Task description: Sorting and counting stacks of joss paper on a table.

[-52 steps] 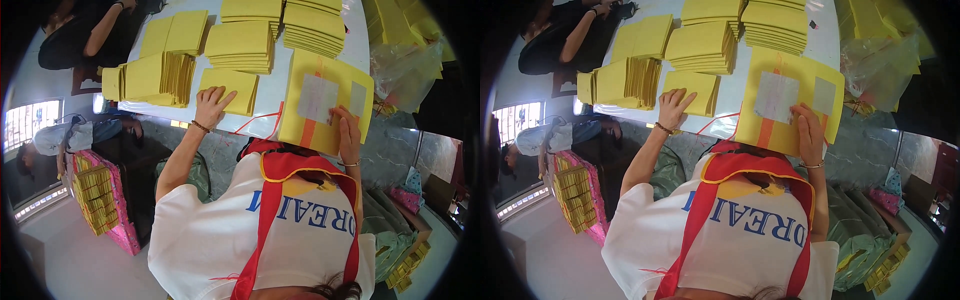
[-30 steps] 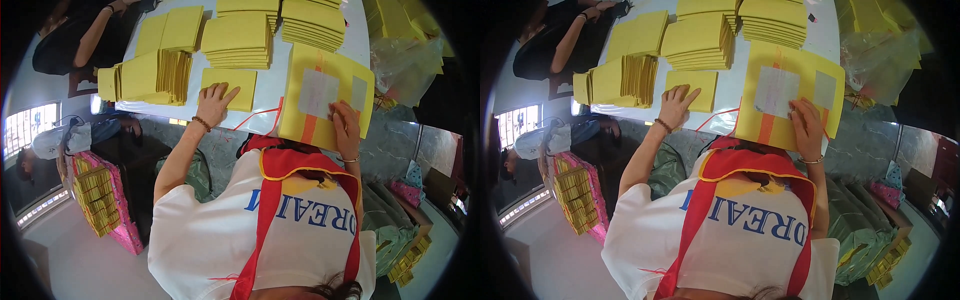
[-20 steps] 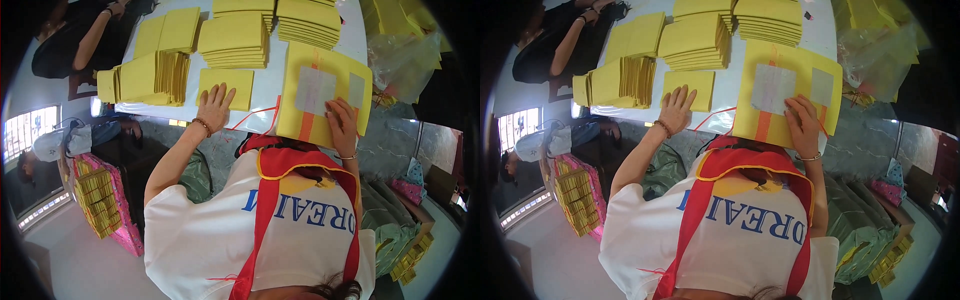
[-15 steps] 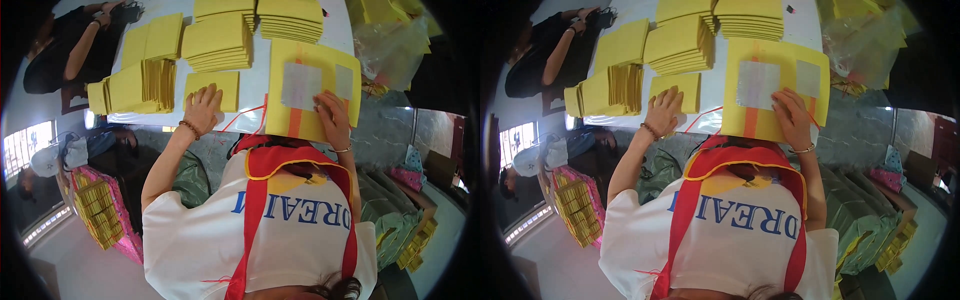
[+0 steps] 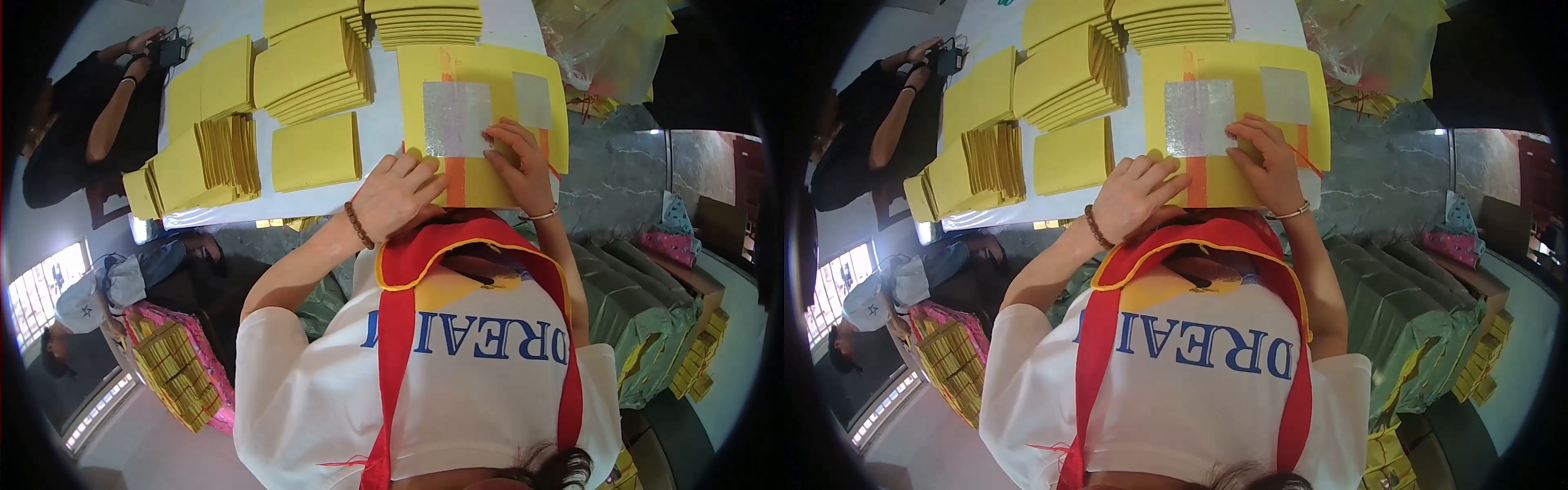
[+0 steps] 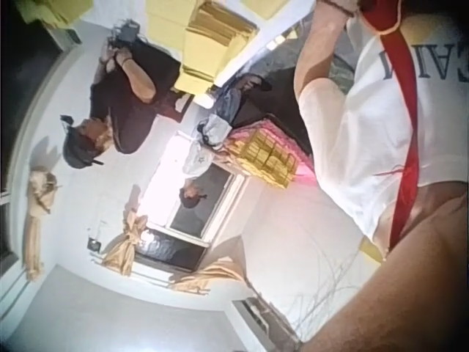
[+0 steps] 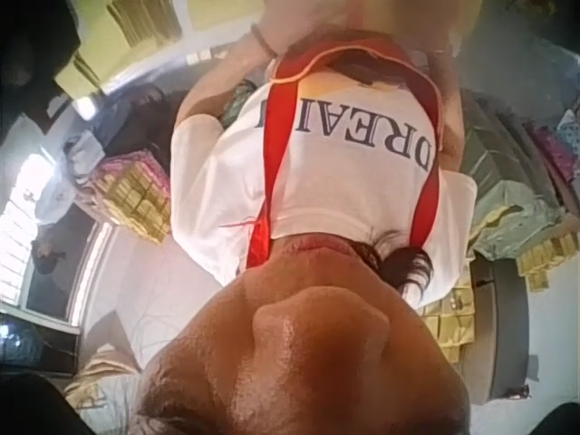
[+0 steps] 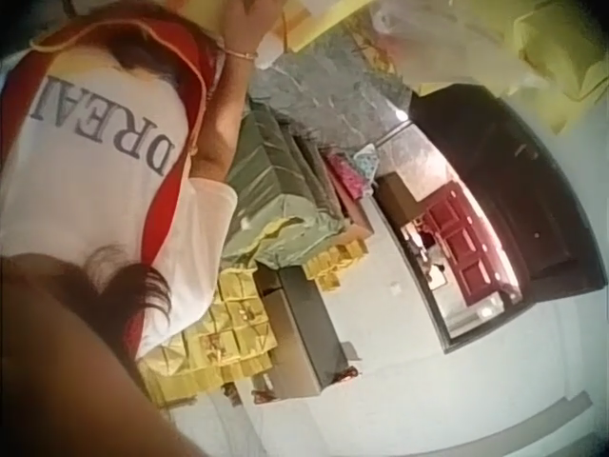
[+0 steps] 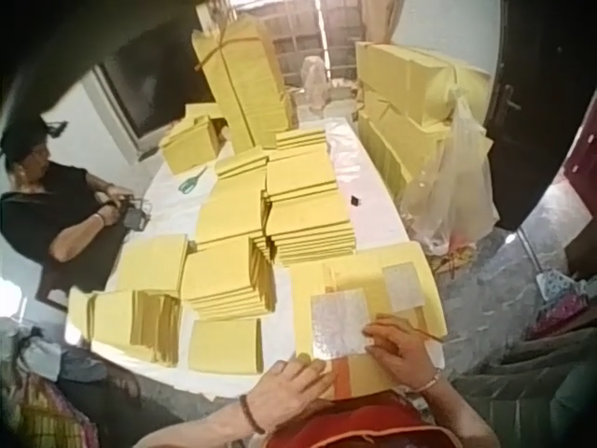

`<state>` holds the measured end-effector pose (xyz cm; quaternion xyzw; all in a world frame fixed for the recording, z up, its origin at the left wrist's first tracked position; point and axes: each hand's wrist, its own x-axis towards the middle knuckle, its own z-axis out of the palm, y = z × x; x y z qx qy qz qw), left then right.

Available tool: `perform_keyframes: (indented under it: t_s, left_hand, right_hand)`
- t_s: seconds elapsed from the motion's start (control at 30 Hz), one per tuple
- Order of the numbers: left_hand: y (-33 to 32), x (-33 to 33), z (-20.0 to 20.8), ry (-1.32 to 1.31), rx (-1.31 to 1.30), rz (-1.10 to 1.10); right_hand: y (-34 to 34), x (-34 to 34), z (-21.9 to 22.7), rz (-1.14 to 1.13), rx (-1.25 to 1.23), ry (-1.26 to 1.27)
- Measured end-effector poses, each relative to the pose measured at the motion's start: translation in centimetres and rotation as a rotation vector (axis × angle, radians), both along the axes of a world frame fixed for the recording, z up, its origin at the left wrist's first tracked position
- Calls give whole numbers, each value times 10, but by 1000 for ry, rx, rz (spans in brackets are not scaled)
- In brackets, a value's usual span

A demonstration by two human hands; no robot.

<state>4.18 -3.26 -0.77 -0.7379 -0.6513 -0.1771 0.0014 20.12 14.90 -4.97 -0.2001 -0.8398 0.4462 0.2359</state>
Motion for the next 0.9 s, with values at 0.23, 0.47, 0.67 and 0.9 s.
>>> perform_keyframes:
  t_s: [0.23, 0.47, 0.67, 0.9]
  left_hand:
    - [0, -6, -8, -309, -14, -87]
    - [5, -16, -7, -648, -105, -15]
    - [7, -19, -4, -887, -317, 180]
    - [9, -24, -6, -1015, -372, 247]
  right_hand:
    - [5, 5, -8, -3, -349, 95]
    - [8, 7, -4, 45, -409, 58]
    - [9, 6, -12, 50, -497, 72]
    - [14, 13, -23, 142, -457, 126]
